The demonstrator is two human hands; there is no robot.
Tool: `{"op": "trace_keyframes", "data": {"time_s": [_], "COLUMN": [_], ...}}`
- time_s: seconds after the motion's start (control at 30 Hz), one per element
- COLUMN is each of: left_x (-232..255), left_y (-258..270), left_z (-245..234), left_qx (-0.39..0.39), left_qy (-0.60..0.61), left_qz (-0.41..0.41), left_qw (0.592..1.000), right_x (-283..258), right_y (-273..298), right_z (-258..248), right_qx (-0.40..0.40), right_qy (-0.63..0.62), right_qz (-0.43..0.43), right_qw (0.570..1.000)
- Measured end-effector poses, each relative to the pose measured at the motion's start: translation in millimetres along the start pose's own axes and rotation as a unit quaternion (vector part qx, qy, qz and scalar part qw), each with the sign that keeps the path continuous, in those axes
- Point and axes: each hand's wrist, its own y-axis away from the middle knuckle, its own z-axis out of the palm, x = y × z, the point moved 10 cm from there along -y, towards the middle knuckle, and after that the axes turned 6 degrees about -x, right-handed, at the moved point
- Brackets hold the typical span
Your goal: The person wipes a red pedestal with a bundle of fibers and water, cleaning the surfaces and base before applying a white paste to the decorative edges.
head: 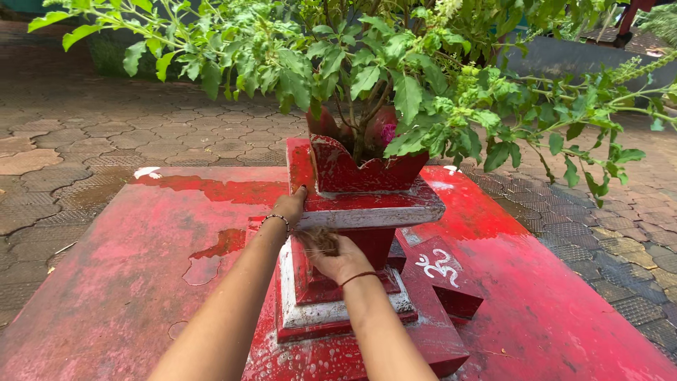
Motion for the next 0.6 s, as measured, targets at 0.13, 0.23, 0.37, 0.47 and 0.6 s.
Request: {"op": "trace_keyframes", "data": {"time_s": [0.13,0.23,0.37,0.47,0.6], "left_x": [-5,-9,-6,-6,-4], "left_y": [-5,-14,-22,-19,-13], "left_z": [0,4,5,5,1], "left_qx": [0.015,0.034,0.0,0.007,0.034], "left_qy": [0.01,0.02,0.003,0.014,-0.016], "left_qz": [-0.014,0.006,0.029,0.011,0.016], "left_qw": [1.0,0.999,1.0,1.0,0.999], "right_x": [-54,-80,-14,-49,-71], "right_y": [13,28,37,64,82], "right_z": [-18,-11,1,-3,2], "right_qx": [-0.01,0.001,0.013,0.057,0.052], "right_qy": [-0.035,0.02,-0.013,-0.063,0.006], "right_qz": [-0.002,-0.137,-0.001,-0.082,-0.197], "right_qw": [0.999,0.99,1.0,0.993,0.979]}}
